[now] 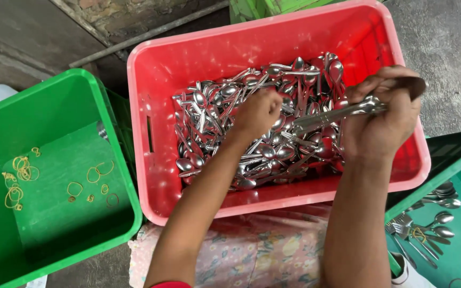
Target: Bundling metal spoons into stacks using rubber bands
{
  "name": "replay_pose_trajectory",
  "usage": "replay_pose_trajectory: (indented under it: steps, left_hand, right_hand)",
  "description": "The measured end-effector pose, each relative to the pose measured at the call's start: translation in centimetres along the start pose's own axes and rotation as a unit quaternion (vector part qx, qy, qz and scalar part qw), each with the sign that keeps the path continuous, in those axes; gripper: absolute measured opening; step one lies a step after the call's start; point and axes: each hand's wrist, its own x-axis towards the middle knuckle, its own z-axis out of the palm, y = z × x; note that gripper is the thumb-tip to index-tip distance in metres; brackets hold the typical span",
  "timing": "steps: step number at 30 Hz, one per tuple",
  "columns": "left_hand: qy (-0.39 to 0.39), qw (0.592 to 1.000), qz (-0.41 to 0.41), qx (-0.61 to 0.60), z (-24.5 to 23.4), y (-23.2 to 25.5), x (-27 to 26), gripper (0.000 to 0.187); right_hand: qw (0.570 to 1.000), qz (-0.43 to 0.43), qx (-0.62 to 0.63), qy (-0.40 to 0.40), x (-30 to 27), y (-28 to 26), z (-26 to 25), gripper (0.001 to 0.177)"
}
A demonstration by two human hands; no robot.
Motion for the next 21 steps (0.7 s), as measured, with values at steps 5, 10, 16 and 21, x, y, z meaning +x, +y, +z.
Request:
replay_pose_trajectory:
  steps: [5,10,16,21]
  left_hand:
    - [-0.196,0.937,-0.03,0.288,8.7,-9.1,1.6,0.03]
    - [-0.196,0.963,-0.004,0.183,7.9,-8.8,1.8,0.006]
    - [-0.118,0.986,-0.026,-0.118,-3.5,2.7,1.7,0.005]
    - [-0.076,0.933,0.12,-0.332,-6.4,8.8,1.1,0.008]
  right_hand:
    - [0.998,0.039,0.038,0.02,-0.2,-0.8,-0.6,0.049]
    - [0.992,0.09,-0.064,0.056,0.2,-1.8,1.2,0.032]
    - [0.931,0.077,-0.351,-0.068,-0.7,-1.7,1.3,0.038]
    - [0.91,0.057,-0.368,-0.182,-1.3,-1.5,2.7,0.034]
